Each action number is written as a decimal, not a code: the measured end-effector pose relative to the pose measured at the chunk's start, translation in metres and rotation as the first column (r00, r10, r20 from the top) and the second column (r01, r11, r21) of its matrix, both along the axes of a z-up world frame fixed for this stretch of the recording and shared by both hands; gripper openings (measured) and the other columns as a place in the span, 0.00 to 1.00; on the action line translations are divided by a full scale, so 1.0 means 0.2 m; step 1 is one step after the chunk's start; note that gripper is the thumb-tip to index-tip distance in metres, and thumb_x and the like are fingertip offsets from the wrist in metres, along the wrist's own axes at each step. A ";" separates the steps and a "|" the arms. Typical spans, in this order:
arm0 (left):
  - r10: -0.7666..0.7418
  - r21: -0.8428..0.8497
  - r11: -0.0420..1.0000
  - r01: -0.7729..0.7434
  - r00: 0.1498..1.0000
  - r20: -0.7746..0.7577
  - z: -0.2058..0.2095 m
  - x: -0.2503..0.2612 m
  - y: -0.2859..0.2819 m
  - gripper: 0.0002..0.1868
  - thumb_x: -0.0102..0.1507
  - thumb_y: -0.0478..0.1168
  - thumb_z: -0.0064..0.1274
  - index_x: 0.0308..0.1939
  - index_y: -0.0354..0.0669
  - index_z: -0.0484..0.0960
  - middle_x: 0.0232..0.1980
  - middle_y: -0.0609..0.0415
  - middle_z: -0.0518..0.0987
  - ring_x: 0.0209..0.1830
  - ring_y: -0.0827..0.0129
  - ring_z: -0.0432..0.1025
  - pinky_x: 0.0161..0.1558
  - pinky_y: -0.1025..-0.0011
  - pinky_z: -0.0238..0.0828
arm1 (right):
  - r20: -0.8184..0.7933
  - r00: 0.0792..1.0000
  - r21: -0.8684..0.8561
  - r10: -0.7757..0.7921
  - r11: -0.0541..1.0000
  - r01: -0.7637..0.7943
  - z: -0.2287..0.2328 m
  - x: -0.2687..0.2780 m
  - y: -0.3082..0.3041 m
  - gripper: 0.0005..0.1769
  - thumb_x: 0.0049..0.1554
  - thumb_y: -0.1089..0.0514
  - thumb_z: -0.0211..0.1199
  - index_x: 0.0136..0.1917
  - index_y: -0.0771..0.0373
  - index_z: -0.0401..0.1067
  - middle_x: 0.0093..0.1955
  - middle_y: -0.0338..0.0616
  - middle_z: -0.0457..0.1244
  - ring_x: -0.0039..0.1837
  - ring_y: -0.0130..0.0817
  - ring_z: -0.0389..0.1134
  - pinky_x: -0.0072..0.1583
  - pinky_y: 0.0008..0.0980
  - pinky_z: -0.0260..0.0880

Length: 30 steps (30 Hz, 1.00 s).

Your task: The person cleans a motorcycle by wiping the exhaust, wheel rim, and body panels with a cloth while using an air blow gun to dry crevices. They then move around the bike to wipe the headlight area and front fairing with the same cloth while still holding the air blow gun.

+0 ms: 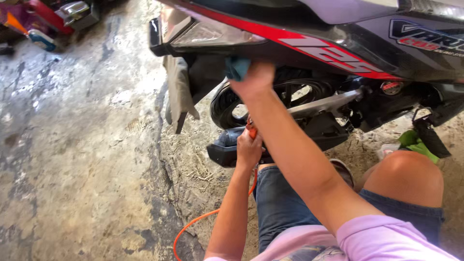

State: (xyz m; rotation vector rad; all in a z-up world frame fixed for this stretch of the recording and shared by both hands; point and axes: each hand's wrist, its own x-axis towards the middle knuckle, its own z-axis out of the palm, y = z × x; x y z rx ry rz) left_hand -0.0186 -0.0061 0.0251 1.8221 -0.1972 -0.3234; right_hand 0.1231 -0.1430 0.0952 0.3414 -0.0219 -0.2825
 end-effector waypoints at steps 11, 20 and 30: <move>0.056 0.019 0.998 -0.057 0.997 0.047 -0.19 0.07 0.03 0.15 0.67 0.41 0.55 0.38 0.27 0.79 0.30 0.49 0.84 0.25 0.70 0.78 0.25 0.72 0.73 | -0.116 0.989 -0.542 0.094 0.828 -0.142 -0.02 -0.24 0.16 0.19 0.63 0.47 0.62 0.61 0.61 0.73 0.55 0.45 0.69 0.57 0.44 0.68 0.61 0.43 0.66; -0.003 -0.334 0.943 0.009 1.000 0.020 0.00 -0.02 0.05 0.20 0.73 0.51 0.47 0.53 0.35 0.77 0.28 0.59 0.74 0.22 0.78 0.70 0.23 0.77 0.67 | -0.251 0.967 -0.200 0.046 0.975 -0.099 -0.41 -0.70 -0.35 0.17 0.67 0.50 0.58 0.61 0.63 0.73 0.54 0.50 0.72 0.57 0.43 0.73 0.62 0.40 0.71; -0.205 -0.527 0.849 0.040 0.944 -0.259 0.17 0.29 -0.01 0.34 0.66 0.71 0.42 0.27 0.44 0.70 0.16 0.57 0.63 0.12 0.74 0.60 0.18 0.76 0.59 | -0.164 0.982 -0.183 -0.091 0.981 0.061 -0.18 -0.53 -0.44 0.27 0.60 0.45 0.43 0.63 0.63 0.68 0.64 0.54 0.64 0.66 0.56 0.67 0.69 0.62 0.65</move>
